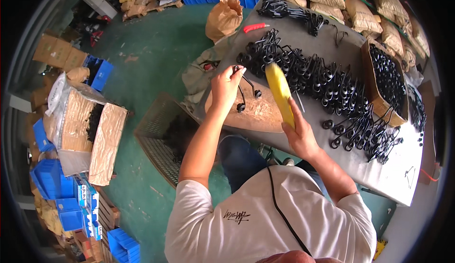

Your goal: Hammering metal components into black plastic parts using a rubber mallet.

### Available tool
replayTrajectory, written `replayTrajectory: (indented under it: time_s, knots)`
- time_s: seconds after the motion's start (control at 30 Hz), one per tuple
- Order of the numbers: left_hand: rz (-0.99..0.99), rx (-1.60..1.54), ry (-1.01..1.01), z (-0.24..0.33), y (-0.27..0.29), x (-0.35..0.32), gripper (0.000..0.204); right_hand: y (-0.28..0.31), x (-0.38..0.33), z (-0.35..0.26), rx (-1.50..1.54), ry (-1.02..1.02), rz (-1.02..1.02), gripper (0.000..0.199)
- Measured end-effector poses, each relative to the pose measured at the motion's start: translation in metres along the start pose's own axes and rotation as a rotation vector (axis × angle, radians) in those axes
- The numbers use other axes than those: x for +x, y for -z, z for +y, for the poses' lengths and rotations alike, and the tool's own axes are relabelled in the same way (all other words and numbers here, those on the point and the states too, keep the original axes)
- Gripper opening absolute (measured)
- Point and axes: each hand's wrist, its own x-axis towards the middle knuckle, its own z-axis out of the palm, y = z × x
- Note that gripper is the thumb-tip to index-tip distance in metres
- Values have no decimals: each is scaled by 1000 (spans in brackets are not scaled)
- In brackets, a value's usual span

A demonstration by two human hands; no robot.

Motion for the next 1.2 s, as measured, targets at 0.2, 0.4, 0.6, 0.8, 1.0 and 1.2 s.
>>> replayTrajectory:
  time_s: [0.2,0.4,0.6,0.8,1.0,1.2]
  knots:
    - [-76,155,-117,0,-1,4,15,-37,49,36,-330,24,-30,74]
    - [-27,29,-146,-2,1,-2,15,-27,77,55,-204,-227,-331,77]
    - [124,20,-27,18,12,-31,20,-11,44,6,-91,-194,-118,69]
    - [-7,64,-116,30,26,-49,22,-26,30,-49,-109,159,246,70]
    - [-205,-69,-44,22,40,-55,16,-83,14,14,-364,-215,-238,77]
    - [-213,-63,-187,31,41,-81,14,-52,29,20,-138,-328,-160,71]
